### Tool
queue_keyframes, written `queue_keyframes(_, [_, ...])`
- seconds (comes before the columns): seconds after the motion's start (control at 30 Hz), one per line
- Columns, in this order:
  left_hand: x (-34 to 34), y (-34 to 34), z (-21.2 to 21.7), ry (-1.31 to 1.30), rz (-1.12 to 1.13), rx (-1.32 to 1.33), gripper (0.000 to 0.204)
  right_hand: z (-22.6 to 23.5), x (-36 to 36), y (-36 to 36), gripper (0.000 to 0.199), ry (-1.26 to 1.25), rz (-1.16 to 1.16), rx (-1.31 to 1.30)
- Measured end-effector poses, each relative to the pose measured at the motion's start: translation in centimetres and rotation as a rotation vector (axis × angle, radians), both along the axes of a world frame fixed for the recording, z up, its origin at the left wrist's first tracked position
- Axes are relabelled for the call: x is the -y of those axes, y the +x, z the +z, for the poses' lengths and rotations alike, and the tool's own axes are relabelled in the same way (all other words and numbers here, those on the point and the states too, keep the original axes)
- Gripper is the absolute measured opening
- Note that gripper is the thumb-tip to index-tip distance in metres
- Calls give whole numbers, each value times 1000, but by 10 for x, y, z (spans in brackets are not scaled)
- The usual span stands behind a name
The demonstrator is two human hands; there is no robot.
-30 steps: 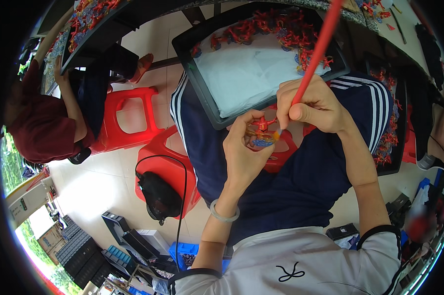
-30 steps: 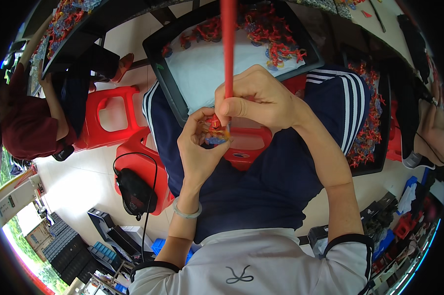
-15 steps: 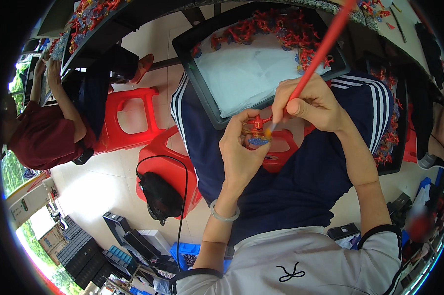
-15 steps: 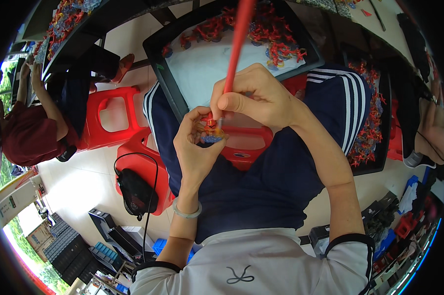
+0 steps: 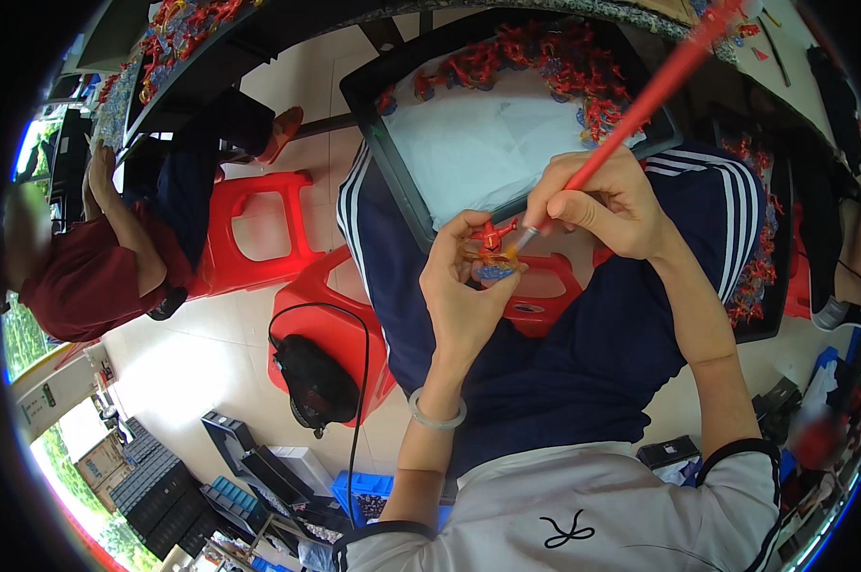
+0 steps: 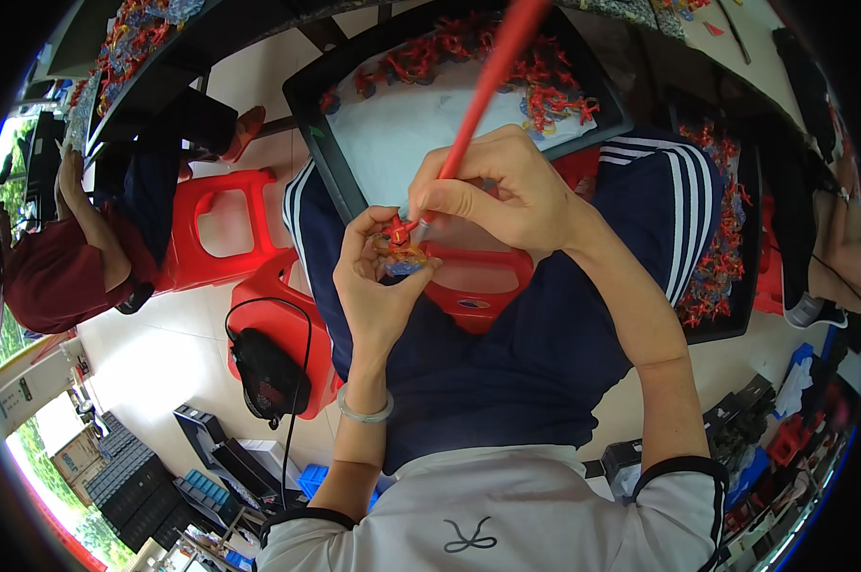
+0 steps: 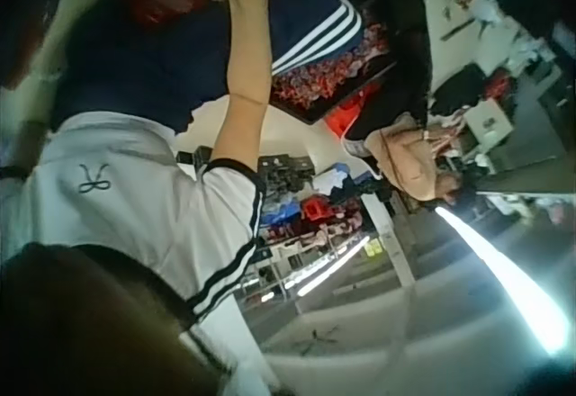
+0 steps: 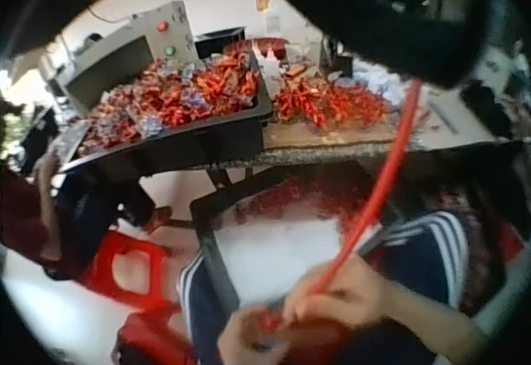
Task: Paint small figurines using a brush.
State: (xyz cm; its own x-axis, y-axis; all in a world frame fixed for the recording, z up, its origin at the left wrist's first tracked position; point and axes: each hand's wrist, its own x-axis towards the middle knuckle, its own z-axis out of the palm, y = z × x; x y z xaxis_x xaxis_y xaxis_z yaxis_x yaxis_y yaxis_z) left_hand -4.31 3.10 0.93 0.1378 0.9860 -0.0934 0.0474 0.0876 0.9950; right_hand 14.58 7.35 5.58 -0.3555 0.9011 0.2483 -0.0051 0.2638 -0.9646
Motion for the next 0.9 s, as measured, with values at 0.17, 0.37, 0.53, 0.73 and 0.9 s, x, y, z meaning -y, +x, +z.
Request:
queue_keyframes(0.17, [0, -3, -1, -5, 31, 100, 49, -2, -1, 2, 16, 115, 22, 113])
queue_keyframes(0.37, [3, -2, 0, 188, -9, -297, 51, -6, 0, -5, 13, 125, 7, 149])
queue_keyframes(0.53, [3, -1, 4, 182, 18, -317, 48, -7, -4, 0, 12, 412, -168, 388])
queue_keyframes(0.73, [1, -3, -1, 177, -19, -361, 51, -10, -5, -5, 12, 272, -79, 300])
queue_keyframes(0.9, [3, -9, -9, 18, -64, 105, 57, -11, -2, 5, 24, -170, -175, -160])
